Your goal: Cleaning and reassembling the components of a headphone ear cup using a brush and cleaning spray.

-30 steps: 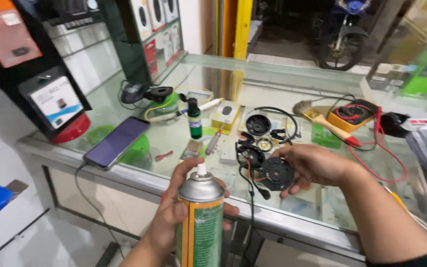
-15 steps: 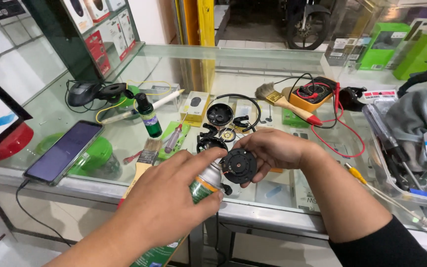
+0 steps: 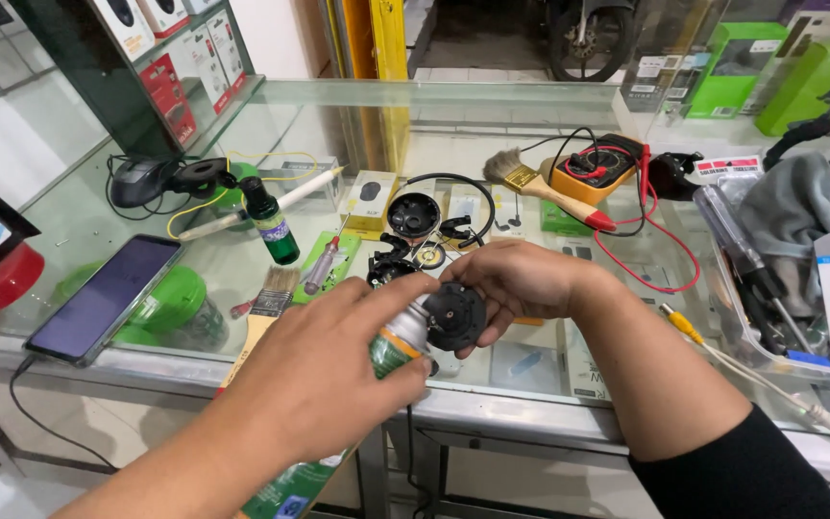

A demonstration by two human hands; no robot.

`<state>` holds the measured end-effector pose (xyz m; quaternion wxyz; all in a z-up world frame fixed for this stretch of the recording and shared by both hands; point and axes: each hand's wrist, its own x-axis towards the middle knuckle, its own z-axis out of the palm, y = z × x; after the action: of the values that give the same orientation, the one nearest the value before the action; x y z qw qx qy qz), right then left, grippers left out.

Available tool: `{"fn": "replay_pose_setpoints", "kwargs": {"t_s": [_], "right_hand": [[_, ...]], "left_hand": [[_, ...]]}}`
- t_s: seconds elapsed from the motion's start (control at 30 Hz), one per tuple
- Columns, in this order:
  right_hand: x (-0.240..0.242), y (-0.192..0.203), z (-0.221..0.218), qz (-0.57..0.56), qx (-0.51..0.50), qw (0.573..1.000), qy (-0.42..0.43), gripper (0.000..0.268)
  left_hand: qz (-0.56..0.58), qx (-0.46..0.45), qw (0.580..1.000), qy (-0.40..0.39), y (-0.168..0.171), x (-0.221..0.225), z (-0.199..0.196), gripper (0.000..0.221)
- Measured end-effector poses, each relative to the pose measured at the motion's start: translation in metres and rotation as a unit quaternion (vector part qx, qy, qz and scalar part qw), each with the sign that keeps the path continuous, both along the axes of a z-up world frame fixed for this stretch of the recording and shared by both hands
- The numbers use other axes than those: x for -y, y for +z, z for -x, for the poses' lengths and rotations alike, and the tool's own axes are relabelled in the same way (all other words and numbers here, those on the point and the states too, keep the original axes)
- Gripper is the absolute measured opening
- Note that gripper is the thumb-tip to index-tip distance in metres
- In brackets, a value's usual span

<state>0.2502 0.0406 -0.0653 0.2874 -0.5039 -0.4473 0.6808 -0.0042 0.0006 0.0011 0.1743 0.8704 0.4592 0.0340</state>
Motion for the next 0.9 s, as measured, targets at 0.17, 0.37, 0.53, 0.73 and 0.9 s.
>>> {"fn": "replay_pose_setpoints", "kwargs": {"t_s": [0.17,0.37,0.53,0.73,0.9], "right_hand": [[0.003,0.005,0.003,-0.001,0.004,1.000,-0.004,0.037],[0.004,0.003,0.002,-0.003,0.005,1.000,-0.009,0.040],[0.002,-0.001,0.003,-0.003,0.004,1.000,-0.009,0.037],[0.002,-0.001,-0.002,-0.004,-0.005,1.000,-0.028,0.033],[0.005,0.007,0.005,0.012,0.020,1.000,-0.009,0.038]], "left_hand": [[0.018,0.003,0.999,-0.034,-0.002,0.008,-0.003,0.074],[-0.008,0.017,0.999,-0.035,0.000,-0.003,-0.005,0.075],[-0.011,0.039,0.997,-0.066,-0.007,0.003,-0.007,0.071],[0.001,0.024,0.999,-0.048,0.008,0.000,-0.021,0.076],[0.003,-0.009,0.997,-0.081,-0.006,-0.005,-0.005,0.075]]}}
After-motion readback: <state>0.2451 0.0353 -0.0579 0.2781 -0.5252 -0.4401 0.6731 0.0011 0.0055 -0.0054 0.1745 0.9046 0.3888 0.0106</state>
